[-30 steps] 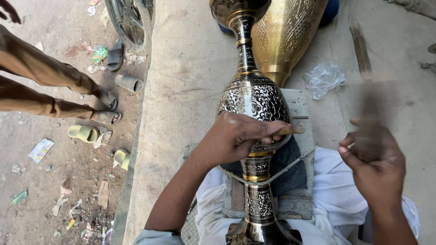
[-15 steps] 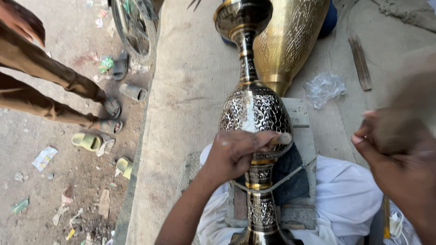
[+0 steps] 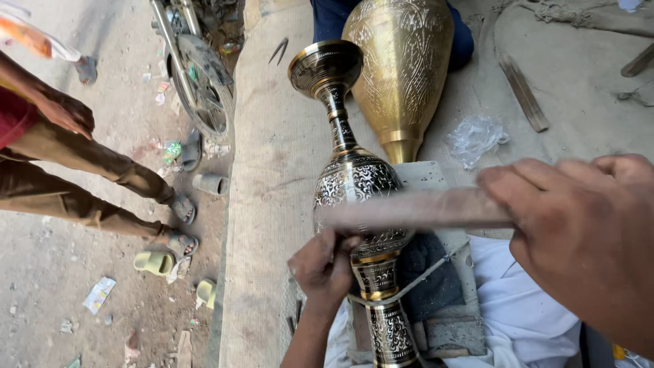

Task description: The person uses a chisel and wooden mallet to engrave intricate patterns on a brass vase. They hold the chisel against the vase surface and strike it repeatedly with the mallet to create detailed designs.

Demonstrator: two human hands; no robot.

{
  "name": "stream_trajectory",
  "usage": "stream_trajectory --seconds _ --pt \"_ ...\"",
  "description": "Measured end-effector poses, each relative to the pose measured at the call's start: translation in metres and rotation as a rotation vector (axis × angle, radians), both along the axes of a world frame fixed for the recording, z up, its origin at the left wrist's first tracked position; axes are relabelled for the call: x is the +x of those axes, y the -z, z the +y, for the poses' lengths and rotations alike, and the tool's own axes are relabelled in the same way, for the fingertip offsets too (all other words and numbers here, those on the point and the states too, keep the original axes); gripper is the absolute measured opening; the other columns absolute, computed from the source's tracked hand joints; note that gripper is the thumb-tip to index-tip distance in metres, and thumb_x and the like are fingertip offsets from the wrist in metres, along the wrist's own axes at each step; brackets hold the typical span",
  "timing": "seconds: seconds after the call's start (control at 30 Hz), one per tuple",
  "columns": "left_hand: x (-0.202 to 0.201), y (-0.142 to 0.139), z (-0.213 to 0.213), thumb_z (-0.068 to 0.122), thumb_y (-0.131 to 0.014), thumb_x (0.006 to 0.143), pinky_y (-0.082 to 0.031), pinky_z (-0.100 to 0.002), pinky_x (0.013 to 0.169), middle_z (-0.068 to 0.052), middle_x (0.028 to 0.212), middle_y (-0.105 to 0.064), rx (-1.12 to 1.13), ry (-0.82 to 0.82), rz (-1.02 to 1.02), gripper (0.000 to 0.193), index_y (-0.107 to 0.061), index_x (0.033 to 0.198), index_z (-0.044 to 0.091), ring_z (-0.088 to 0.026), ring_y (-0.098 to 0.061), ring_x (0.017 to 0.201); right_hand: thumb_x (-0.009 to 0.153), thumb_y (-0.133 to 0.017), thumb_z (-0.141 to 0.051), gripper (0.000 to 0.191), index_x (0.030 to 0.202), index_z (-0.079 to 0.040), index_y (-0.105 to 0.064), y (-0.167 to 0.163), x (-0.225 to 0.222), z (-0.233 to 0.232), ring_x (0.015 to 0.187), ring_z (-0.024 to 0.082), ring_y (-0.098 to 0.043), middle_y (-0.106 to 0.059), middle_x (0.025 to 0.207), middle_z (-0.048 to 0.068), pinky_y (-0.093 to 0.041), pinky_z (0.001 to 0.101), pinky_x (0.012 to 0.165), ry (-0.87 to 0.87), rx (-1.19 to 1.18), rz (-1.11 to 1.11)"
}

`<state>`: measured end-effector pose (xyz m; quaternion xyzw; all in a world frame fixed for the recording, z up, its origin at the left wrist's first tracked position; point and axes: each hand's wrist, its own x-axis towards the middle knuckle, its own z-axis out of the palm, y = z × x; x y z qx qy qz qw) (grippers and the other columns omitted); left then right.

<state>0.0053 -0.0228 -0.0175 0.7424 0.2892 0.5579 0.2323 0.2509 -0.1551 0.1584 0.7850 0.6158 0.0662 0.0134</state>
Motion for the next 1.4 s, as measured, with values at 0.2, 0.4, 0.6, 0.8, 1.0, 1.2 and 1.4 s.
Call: stream_trajectory --seconds 0.2,0.4,0.6,0.8,1.0,1.2,1.4 --pt "0.006 -0.042 0.002 -0.003 -0.080 0.085 -0.061 -0.025 0.072 -0.010 0.089 -0.079 -0.551 0.254 -0.193 0.042 -0.073 0.125 0.006 -0.011 -0.074 0.077 0.092 -0.067 -0.009 0.055 0.146 -0.023 -0.061 0.098 0.025 -0.012 0.071 0.021 -0.068 -0.069 0.087 0.005 -0.057 0.0374 0.067 0.448 0.100 0.433" --pt "0.041 -0.075 0.001 -0.010 -0.067 0.084 -0.065 -0.027 0.076 -0.005 0.095 -0.081 -0.209 0.357 0.371 0.062 -0.064 0.140 0.017 -0.012 -0.080 0.082 0.083 -0.072 -0.007 0.067 0.147 -0.018 -0.053 0.189 -0.005 -0.023 0.078 0.032 -0.076 -0.079 0.098 0.012 -0.061 0.0431 0.070 0.522 0.050 0.732" --pt "0.043 -0.091 0.004 -0.014 -0.064 0.075 -0.066 -0.031 0.075 -0.006 0.111 -0.080 -0.052 0.321 0.562 0.073 -0.067 0.135 0.026 -0.016 -0.080 0.084 0.082 -0.076 -0.007 0.064 0.141 -0.023 -0.059 0.192 0.002 -0.022 0.086 0.023 -0.076 -0.078 0.100 0.010 -0.061 0.0373 0.080 0.473 0.248 0.930" --pt "0.039 -0.094 0.005 -0.016 -0.063 0.068 -0.065 -0.032 0.074 -0.006 0.098 -0.081 -0.059 0.335 0.681 0.075 -0.069 0.133 0.023 -0.018 -0.079 0.083 0.087 -0.076 -0.010 0.031 0.116 -0.014 -0.066 0.149 0.017 -0.008 0.095 0.021 -0.074 -0.077 0.104 0.009 -0.058 0.0370 0.080 0.112 0.725 0.973" --pt "0.037 -0.084 -0.012 -0.013 -0.066 0.081 -0.063 -0.030 0.066 -0.008 0.096 -0.080 -0.040 0.155 0.548 0.061 -0.070 0.132 0.020 -0.017 -0.079 0.076 0.082 -0.078 -0.010 0.037 0.117 -0.014 -0.068 0.115 0.037 -0.003 0.079 0.014 -0.075 -0.079 0.093 0.000 -0.060 0.0359 0.073 0.108 0.546 0.790" --pt "0.032 -0.060 -0.017 -0.013 -0.070 0.082 -0.057 -0.031 0.056 -0.004 0.085 -0.080 0.127 0.006 0.443 0.052 -0.072 0.128 0.012 -0.013 -0.071 0.063 0.082 -0.076 -0.009 0.042 0.123 -0.015 -0.068 0.090 0.042 -0.009 0.074 0.016 -0.071 -0.073 0.083 0.002 -0.055 0.0397 0.069 0.047 0.481 0.640" --pt "0.027 -0.050 -0.019 -0.010 -0.073 0.086 -0.061 -0.026 0.066 -0.003 0.092 -0.078 0.244 -0.035 0.299 0.048 -0.067 0.130 0.009 -0.011 -0.078 0.076 0.080 -0.076 -0.014 0.042 0.121 -0.020 -0.068 0.070 0.038 -0.020 0.079 0.014 -0.071 -0.074 0.087 -0.004 -0.053 0.0402 0.084 0.076 0.226 0.502"
